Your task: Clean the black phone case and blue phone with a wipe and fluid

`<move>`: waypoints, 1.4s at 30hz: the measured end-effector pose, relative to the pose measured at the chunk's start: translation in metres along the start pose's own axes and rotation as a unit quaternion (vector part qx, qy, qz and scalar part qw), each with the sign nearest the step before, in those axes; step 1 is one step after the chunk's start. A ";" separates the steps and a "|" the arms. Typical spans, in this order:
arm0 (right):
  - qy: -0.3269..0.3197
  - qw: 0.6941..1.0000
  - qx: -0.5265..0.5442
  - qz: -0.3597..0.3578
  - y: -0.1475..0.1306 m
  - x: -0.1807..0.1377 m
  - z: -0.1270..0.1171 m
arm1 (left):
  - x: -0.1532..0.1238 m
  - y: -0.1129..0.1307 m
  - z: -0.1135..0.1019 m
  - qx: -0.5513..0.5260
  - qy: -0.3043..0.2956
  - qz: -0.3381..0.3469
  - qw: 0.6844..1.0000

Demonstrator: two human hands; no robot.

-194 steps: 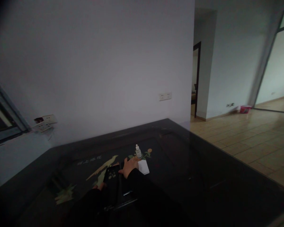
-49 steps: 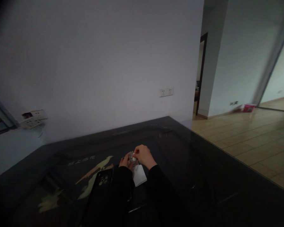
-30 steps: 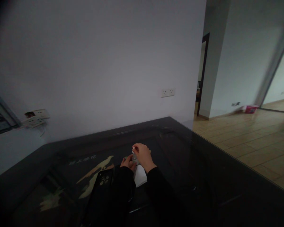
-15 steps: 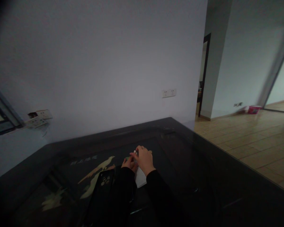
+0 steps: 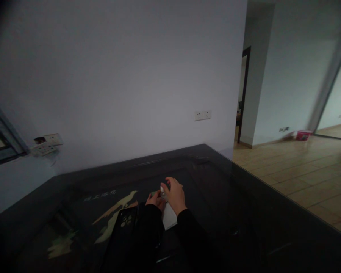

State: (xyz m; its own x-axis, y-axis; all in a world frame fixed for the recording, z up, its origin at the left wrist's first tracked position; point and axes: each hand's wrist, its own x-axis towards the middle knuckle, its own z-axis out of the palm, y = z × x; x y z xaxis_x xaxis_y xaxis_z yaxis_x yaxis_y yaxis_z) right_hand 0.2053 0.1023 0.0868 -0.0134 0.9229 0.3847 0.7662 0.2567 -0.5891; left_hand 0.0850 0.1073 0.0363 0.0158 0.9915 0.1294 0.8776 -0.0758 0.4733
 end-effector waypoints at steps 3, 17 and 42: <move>-0.017 0.999 -0.039 0.022 0.013 -0.013 -0.004 | -0.002 0.001 -0.003 -0.003 -0.001 -0.003 1.000; -0.113 0.976 -0.164 0.089 0.004 -0.066 -0.006 | -0.036 0.013 -0.039 0.060 0.024 -0.007 0.998; -0.030 0.881 0.438 0.177 0.019 -0.074 -0.010 | -0.105 -0.148 -0.077 -0.154 0.098 -0.236 0.954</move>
State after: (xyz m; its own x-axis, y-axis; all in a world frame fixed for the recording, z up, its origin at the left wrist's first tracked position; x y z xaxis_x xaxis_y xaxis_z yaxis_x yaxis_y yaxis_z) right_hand 0.2272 0.0359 0.0541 0.0732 0.9964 0.0438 -0.0608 0.0483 -0.9970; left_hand -0.0831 0.0061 0.0202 -0.4627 0.8864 -0.0157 0.5814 0.3168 0.7494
